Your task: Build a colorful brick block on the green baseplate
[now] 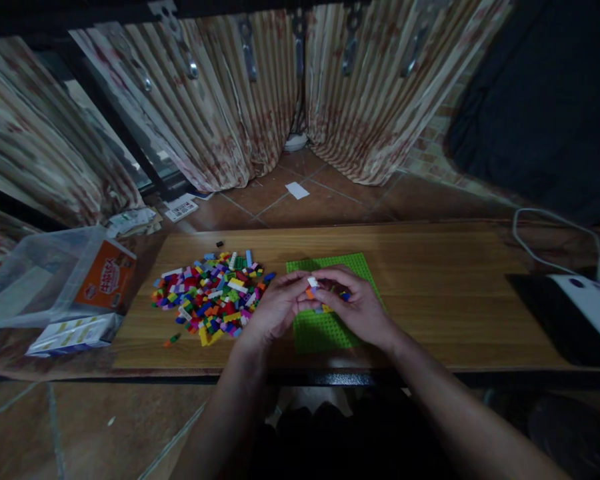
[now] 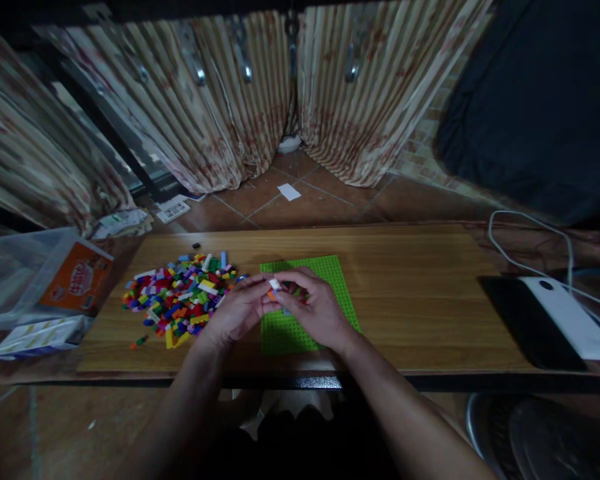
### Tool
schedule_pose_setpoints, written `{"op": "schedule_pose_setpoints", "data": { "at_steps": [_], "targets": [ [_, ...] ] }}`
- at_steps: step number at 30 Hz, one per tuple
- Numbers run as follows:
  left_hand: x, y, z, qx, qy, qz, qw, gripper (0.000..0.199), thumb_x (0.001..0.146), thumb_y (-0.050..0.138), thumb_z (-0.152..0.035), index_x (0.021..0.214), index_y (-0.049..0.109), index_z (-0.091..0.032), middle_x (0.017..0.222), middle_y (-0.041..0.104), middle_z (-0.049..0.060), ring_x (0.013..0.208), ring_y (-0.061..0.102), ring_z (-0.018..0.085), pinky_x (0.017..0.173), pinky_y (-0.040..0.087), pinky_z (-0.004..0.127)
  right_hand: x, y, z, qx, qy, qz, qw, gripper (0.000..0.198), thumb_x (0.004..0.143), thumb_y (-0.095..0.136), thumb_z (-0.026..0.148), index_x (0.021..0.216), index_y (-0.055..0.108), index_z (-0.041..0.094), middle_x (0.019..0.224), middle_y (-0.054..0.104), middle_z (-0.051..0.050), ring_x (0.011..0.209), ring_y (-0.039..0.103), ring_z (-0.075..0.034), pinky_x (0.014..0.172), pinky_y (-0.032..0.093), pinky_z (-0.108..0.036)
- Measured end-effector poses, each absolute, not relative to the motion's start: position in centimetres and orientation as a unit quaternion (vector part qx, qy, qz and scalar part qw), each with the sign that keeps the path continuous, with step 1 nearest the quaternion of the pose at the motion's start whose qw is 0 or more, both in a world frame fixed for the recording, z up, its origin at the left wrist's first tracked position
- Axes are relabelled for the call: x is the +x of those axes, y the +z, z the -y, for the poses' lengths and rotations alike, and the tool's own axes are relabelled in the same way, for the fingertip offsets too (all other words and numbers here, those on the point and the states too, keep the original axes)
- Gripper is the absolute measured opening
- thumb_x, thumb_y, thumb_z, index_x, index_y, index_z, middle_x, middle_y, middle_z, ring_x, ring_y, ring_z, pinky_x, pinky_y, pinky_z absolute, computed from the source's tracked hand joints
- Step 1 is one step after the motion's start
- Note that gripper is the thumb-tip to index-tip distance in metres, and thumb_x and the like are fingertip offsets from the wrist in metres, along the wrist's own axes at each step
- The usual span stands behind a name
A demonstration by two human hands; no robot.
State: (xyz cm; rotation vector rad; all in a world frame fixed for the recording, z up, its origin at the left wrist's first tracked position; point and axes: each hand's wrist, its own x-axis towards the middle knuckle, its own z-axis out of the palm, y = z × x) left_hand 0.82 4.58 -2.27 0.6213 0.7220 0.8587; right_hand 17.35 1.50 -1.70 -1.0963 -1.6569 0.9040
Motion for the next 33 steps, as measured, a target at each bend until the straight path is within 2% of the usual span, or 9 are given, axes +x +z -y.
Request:
{"op": "schedule_pose_setpoints", "data": {
  "at_steps": [4,9,15,23,28,33],
  "targets": [
    [1.2,-2.4,-4.6,0.299,0.402,-0.357,0.788,0.036,0.064,0.085,-0.032,0.087,0.065,-0.012,0.077,0.071,0.003,0.064,0.067,0.011,0.059,0.054,0.020,17.5,-1.8,-1.5,-0.445,0.365,0.671,0.468,0.028,0.085,0.066,0.026,0.114,0.066,0.027,0.100,0.064,-0.002,0.090,0.060,-0.016,0.080,0.048,-0.032],
    [1.5,-2.3,-4.4,0.309,0.394,-0.380,0.778,0.040,0.062,0.084,-0.042,0.079,0.064,-0.012,0.070,0.067,0.000,0.059,0.064,0.010,0.057,0.054,0.020,17.5,-2.2,-1.5,-0.455,0.375,0.648,0.481,0.016,0.082,0.069,0.024,0.098,0.069,0.024,0.087,0.064,0.001,0.076,0.058,-0.013,0.070,0.047,-0.028],
    [1.1,-2.2,-4.3,0.346,0.386,-0.390,0.761,0.038,0.061,0.086,-0.036,0.083,0.068,-0.012,0.077,0.069,0.001,0.068,0.066,0.010,0.067,0.055,0.022,17.6,-2.3,-1.6,-0.469,0.363,0.653,0.470,0.014,0.083,0.068,0.030,0.095,0.069,0.022,0.086,0.067,-0.001,0.077,0.061,-0.014,0.070,0.047,-0.028],
    [1.9,-2.3,-3.7,0.316,0.408,-0.394,0.760,0.035,0.063,0.085,-0.033,0.082,0.067,-0.010,0.073,0.071,0.005,0.065,0.067,0.013,0.066,0.054,0.023,17.3,-2.6,-1.7,-0.504,0.316,0.625,0.505,0.014,0.086,0.062,0.032,0.085,0.071,0.021,0.082,0.070,-0.002,0.078,0.064,-0.016,0.072,0.050,-0.029],
    [1.9,-2.1,-3.7,0.281,0.415,-0.385,0.775,0.025,0.070,0.081,-0.026,0.083,0.067,-0.010,0.077,0.073,0.007,0.070,0.069,0.014,0.073,0.055,0.025,16.9,-2.7,-1.9,-0.514,0.389,0.540,0.541,0.019,0.081,0.067,0.039,0.084,0.070,0.021,0.081,0.072,-0.002,0.074,0.066,-0.016,0.071,0.054,-0.030],
    [1.7,-1.9,-3.7,0.283,0.411,-0.373,0.782,0.019,0.078,0.073,-0.027,0.088,0.068,-0.011,0.083,0.074,0.009,0.078,0.071,0.016,0.077,0.055,0.027,16.8,-2.2,-2.2,-0.515,0.445,0.473,0.559,0.025,0.079,0.067,0.046,0.083,0.066,0.021,0.070,0.069,0.000,0.062,0.065,-0.014,0.063,0.056,-0.030]
  ]
}}
